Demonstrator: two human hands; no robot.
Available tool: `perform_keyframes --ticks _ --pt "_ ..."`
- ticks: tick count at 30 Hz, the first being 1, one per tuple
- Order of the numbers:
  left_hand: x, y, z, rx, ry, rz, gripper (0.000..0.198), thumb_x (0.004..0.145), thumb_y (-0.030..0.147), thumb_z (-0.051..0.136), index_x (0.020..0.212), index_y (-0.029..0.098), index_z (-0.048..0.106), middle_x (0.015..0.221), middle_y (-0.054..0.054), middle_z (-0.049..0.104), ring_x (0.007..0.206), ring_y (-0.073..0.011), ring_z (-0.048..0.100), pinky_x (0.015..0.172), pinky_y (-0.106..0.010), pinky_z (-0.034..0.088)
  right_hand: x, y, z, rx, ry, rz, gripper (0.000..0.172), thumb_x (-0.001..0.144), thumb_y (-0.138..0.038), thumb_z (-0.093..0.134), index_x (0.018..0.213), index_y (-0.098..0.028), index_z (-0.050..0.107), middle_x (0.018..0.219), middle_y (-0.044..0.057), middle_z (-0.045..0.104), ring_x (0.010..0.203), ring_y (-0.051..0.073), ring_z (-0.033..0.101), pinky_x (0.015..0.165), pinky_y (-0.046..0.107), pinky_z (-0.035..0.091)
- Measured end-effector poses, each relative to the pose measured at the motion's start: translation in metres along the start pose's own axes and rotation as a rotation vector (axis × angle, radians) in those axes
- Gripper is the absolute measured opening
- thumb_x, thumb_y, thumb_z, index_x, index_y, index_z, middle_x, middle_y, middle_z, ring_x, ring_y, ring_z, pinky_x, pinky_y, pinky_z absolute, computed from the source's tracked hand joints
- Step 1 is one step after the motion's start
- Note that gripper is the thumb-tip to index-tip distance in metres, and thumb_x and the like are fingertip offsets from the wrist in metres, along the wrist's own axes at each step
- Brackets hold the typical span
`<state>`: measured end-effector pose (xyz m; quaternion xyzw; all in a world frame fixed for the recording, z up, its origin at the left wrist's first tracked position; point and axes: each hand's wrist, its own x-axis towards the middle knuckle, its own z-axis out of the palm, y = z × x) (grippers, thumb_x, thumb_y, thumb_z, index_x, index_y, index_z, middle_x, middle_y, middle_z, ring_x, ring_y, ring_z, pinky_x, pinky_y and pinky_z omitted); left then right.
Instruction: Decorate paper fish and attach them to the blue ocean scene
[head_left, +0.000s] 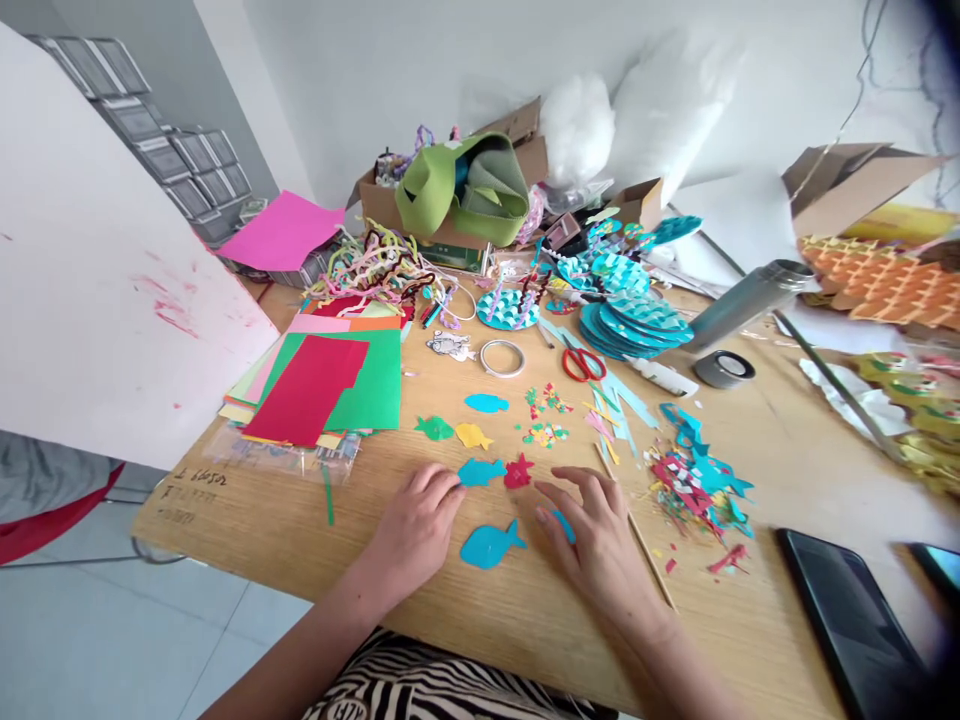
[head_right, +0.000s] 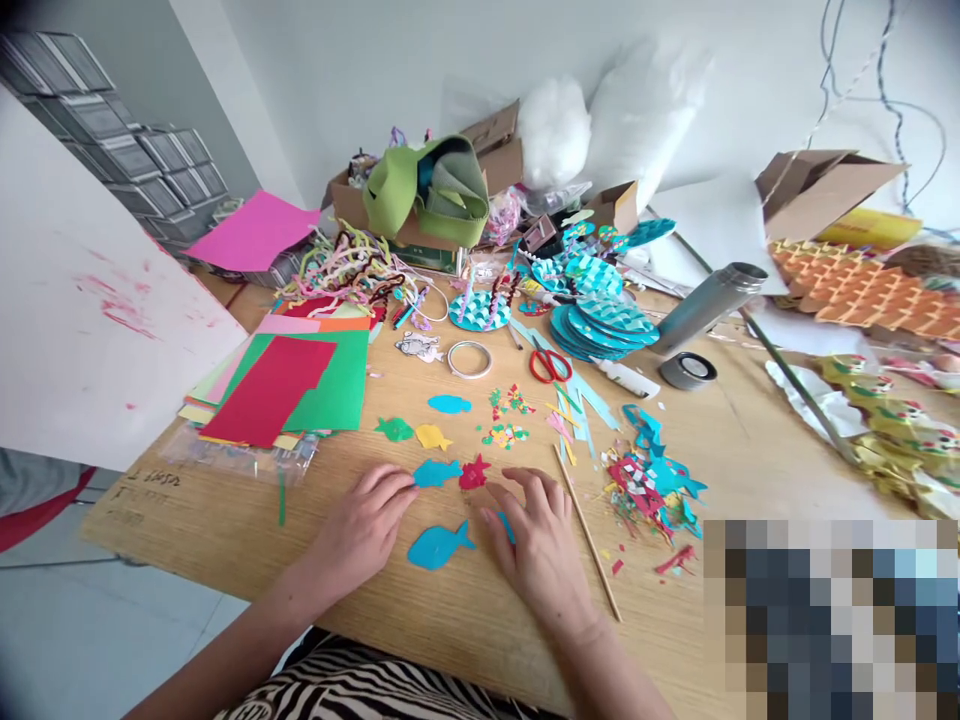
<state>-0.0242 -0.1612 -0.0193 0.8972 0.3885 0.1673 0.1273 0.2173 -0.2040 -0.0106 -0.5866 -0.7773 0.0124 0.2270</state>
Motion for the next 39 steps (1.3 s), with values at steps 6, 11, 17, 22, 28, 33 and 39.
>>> perform_keyframes --ticks 6,11,17,22,28,33,39 --pt "-0.004 -0.005 0.0 0.025 -0.019 -0.015 0.034 0.087 0.006 0.042 0.115 0.017 0.058 0.114 -0.007 0.061 0.119 -0.024 0.045 0.102 -0.044 0.042 0.013 0.011 0.012 -0.065 -0.084 -0.02 0.026 0.094 -0.034 0.048 0.113 -0.025 0.062 0.122 0.01 0.053 0.115 0.029 0.042 0.091 0.048 0.04" --pt "-0.005 -0.01 -0.004 0.033 -0.013 -0.011 0.033 0.086 0.005 0.043 0.113 0.018 0.059 0.113 -0.007 0.061 0.12 -0.0237 0.045 0.103 -0.044 0.043 0.016 0.014 0.019 -0.092 -0.121 -0.025 0.031 0.094 -0.036 0.046 0.12 -0.026 0.059 0.125 0.009 0.054 0.118 0.03 0.04 0.091 0.047 0.039" --pt "-0.003 -0.011 -0.004 0.034 -0.015 -0.02 0.031 0.084 0.004 0.045 0.109 0.016 0.059 0.114 -0.007 0.059 0.118 -0.0238 0.045 0.104 -0.043 0.043 0.016 0.017 0.019 -0.107 -0.102 0.006 0.029 0.095 -0.036 0.044 0.116 -0.026 0.061 0.123 0.009 0.056 0.119 0.031 0.04 0.093 0.048 0.039" --pt "-0.001 -0.009 -0.001 -0.005 0.022 -0.02 0.029 0.084 0.003 0.044 0.106 0.016 0.06 0.113 -0.007 0.059 0.118 -0.0233 0.046 0.103 -0.042 0.044 0.014 0.019 0.019 -0.081 -0.082 0.024 0.029 0.094 -0.036 0.046 0.117 -0.025 0.059 0.12 0.009 0.058 0.118 0.03 0.042 0.091 0.047 0.041" --pt "0.0 -0.01 0.001 -0.005 0.095 0.003 0.033 0.082 0.0 0.043 0.103 0.018 0.06 0.109 -0.007 0.06 0.115 -0.0225 0.049 0.1 -0.042 0.047 0.015 0.024 0.016 0.025 0.022 0.001 0.026 0.094 -0.031 0.047 0.116 -0.025 0.059 0.113 0.009 0.06 0.112 0.027 0.048 0.09 0.047 0.044" --pt "0.01 -0.017 -0.004 0.005 0.158 0.012 0.035 0.082 0.001 0.044 0.107 0.019 0.059 0.112 -0.007 0.06 0.116 -0.0224 0.049 0.1 -0.043 0.048 0.022 0.034 0.007 0.144 0.195 0.021 0.02 0.091 -0.031 0.053 0.108 -0.024 0.061 0.105 0.008 0.063 0.104 0.025 0.052 0.086 0.043 0.046" --pt "0.049 -0.017 -0.031 -0.006 0.29 0.007 0.03 0.085 0.006 0.044 0.107 0.019 0.061 0.106 -0.007 0.063 0.109 -0.0221 0.052 0.095 -0.043 0.05 0.065 0.059 -0.016 0.202 0.244 0.095 0.018 0.091 -0.036 0.052 0.093 -0.022 0.063 0.092 0.007 0.067 0.094 0.024 0.057 0.079 0.038 0.048"
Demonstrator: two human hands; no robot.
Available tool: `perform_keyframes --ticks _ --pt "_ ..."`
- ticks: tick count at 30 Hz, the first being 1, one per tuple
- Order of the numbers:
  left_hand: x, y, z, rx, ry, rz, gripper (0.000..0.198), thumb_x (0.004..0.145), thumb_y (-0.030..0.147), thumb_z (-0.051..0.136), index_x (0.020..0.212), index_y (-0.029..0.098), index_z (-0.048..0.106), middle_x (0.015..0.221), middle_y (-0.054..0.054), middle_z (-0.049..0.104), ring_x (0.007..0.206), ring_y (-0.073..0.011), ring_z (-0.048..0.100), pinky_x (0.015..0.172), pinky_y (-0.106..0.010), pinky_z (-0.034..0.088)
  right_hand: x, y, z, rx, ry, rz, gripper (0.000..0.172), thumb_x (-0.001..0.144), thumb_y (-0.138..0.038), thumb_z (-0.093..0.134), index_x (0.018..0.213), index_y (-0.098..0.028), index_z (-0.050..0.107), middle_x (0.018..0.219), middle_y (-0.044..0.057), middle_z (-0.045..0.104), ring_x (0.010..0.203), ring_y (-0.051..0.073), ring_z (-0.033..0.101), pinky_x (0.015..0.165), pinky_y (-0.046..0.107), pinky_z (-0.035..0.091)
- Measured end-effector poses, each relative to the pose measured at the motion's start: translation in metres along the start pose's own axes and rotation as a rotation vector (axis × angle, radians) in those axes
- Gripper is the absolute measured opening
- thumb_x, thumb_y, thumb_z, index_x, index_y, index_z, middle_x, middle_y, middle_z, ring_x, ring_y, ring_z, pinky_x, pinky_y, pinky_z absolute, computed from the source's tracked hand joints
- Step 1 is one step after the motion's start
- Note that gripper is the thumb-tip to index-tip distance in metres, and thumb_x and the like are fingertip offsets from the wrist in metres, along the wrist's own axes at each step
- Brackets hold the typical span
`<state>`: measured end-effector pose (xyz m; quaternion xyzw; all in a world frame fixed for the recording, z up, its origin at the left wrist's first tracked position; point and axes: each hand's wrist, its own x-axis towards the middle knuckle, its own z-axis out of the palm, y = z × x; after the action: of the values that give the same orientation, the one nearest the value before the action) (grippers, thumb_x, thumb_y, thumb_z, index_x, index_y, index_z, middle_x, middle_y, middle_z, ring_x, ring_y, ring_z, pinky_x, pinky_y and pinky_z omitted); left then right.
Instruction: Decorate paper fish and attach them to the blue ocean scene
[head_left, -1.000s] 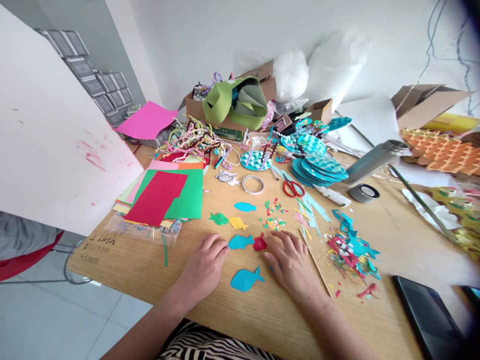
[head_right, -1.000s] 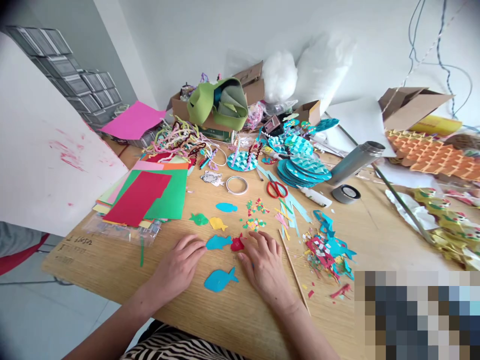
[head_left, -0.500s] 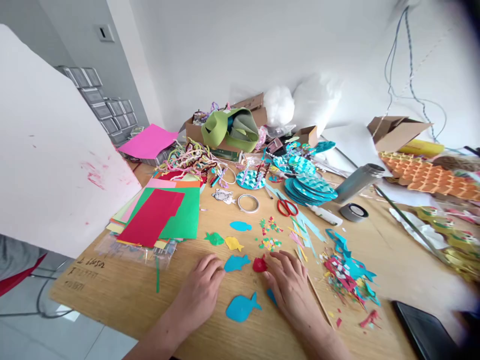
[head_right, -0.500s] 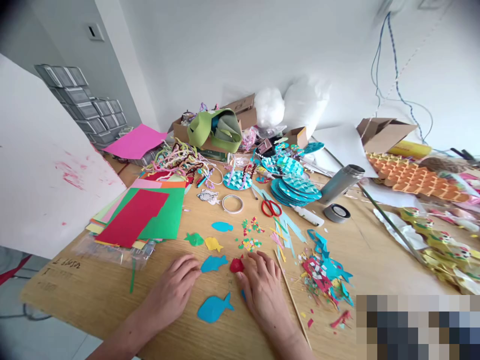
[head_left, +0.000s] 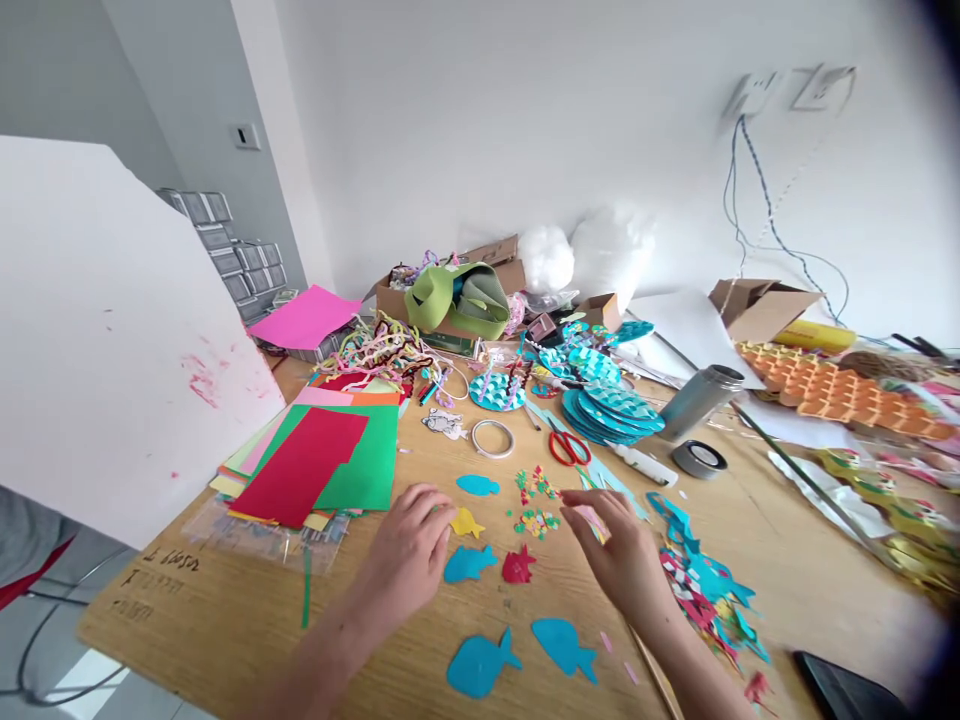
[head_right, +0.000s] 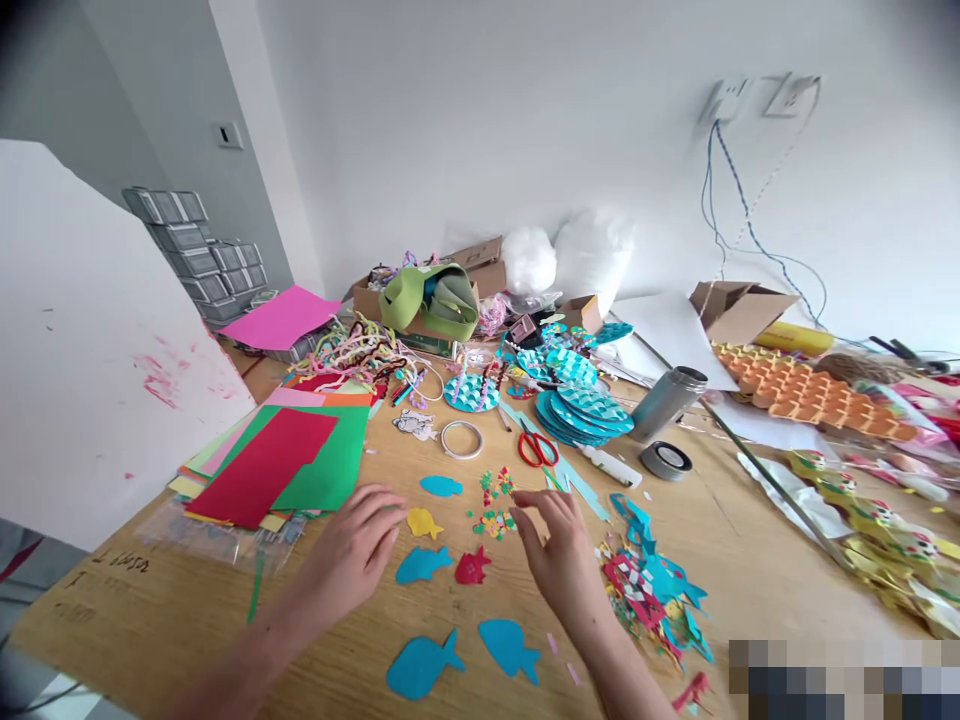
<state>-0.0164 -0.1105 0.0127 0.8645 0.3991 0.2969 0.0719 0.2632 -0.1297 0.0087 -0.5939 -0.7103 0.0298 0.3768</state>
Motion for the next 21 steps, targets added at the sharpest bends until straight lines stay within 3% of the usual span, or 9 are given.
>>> perform_keyframes --ticks 3,6,9,15,21 --pt "0.02 -0.002 0.004 -0.032 0.066 -0.019 0.028 0.085 0.007 0.046 0.105 0.019 0.061 0.104 -0.007 0.064 0.104 -0.0211 0.054 0.092 -0.042 0.05 0.037 0.004 0.007 -0.062 -0.041 -0.046 0.021 0.093 -0.034 0.048 0.09 -0.022 0.065 0.089 0.006 0.068 0.091 0.022 0.057 0.078 0.036 0.047" --pt "0.027 -0.011 0.019 -0.035 0.16 -0.065 0.027 0.087 0.009 0.044 0.106 0.017 0.061 0.1 -0.008 0.066 0.099 -0.0205 0.057 0.087 -0.04 0.052 0.069 0.003 0.03 -0.311 -0.294 -0.182 0.024 0.094 -0.025 0.045 0.094 -0.021 0.069 0.092 0.008 0.067 0.092 0.022 0.056 0.08 0.035 0.045" --pt "0.021 -0.023 0.036 -0.007 0.191 -0.083 0.028 0.088 0.009 0.042 0.109 0.016 0.06 0.097 -0.008 0.067 0.093 -0.0208 0.059 0.08 -0.039 0.053 0.09 0.004 0.061 -0.381 -0.404 -0.229 0.018 0.089 -0.02 0.054 0.095 -0.019 0.071 0.092 0.01 0.066 0.095 0.023 0.054 0.082 0.035 0.042" --pt "0.011 -0.036 0.045 0.004 0.227 -0.079 0.028 0.09 0.011 0.041 0.111 0.016 0.059 0.096 -0.009 0.067 0.091 -0.0202 0.062 0.079 -0.036 0.053 0.106 0.002 0.096 -0.481 -0.519 -0.26 0.018 0.087 -0.024 0.056 0.091 -0.014 0.07 0.095 0.014 0.065 0.1 0.027 0.051 0.084 0.034 0.037" --pt "0.014 -0.034 0.046 -0.012 0.229 -0.026 0.027 0.089 0.013 0.042 0.109 0.015 0.059 0.09 -0.009 0.068 0.086 -0.0202 0.063 0.074 -0.035 0.054 0.106 0.0 0.091 -0.544 -0.504 -0.227 0.019 0.089 -0.02 0.05 0.092 -0.011 0.066 0.096 0.014 0.065 0.095 0.024 0.052 0.081 0.032 0.036"
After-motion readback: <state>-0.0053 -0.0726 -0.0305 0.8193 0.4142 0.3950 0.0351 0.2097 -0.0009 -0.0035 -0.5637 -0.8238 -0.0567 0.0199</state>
